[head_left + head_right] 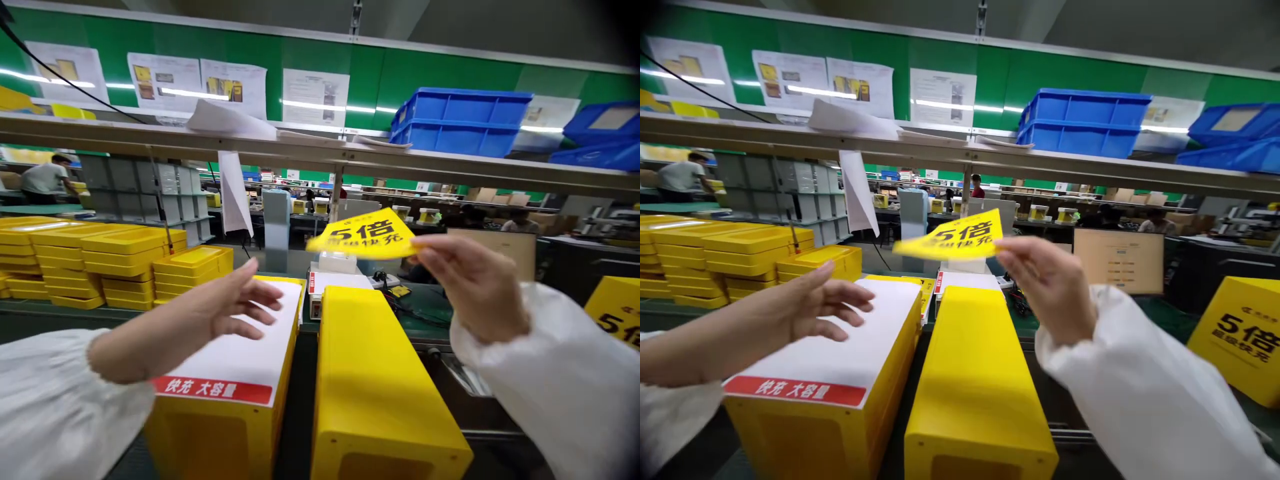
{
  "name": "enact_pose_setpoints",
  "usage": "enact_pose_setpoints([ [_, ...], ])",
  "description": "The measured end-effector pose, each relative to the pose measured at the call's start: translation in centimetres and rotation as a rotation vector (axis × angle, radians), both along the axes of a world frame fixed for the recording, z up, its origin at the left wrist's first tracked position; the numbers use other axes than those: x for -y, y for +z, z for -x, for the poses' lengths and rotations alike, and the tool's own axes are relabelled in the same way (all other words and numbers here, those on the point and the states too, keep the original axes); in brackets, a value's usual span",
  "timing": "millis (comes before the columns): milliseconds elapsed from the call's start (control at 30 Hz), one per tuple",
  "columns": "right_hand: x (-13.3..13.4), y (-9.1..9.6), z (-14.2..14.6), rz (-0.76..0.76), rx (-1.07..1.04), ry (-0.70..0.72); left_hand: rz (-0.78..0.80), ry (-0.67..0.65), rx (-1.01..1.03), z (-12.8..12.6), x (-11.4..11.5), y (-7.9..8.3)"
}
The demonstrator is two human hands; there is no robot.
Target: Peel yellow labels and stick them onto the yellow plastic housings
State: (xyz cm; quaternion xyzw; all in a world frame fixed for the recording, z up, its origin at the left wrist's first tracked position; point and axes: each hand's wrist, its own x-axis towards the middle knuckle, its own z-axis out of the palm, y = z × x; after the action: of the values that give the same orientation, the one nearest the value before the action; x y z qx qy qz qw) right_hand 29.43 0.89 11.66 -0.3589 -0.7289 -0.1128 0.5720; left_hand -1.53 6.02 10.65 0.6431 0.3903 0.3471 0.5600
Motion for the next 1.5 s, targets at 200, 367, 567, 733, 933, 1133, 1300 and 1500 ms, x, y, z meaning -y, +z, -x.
enact_pose_setpoints([
  [200,6.1,-4.6,-0.5,-0.069,0.303,-0.041,0.035,-0.198,0.228,-7.9,2.9,-0.4],
  [367,6.8,-7.0,-2.4,0.114,0.027,-0.145,-0.192,-0.127,0.335,-10.4,4.2,-2.4],
  [567,4.7,-7.8,-2.7,0.484,-0.74,0.073,-0.286,0.208,0.391,-12.8,4.3,-5.9],
  [733,2.7,-7.6,-3.3,0.816,-0.943,0.162,-0.107,0.245,0.451,-13.7,2.5,-7.8],
  [933,0.8,-9.2,-4.4,1.034,-0.928,0.165,0.004,0.189,0.359,-13.8,0.0,-10.1],
  [1133,-0.7,-11.2,-4.8,1.141,-0.897,0.109,0.068,0.244,0.346,-14.3,-2.0,-11.3],
  [1300,-0.8,-12.2,-4.5,1.22,-1.0,0.137,0.087,0.262,0.331,-14.6,-3.0,-12.4],
  [1500,-0.6,-12.9,-4.3,1.297,-1.074,0.193,0.099,0.27,0.285,-14.3,-3.0,-13.4],
])
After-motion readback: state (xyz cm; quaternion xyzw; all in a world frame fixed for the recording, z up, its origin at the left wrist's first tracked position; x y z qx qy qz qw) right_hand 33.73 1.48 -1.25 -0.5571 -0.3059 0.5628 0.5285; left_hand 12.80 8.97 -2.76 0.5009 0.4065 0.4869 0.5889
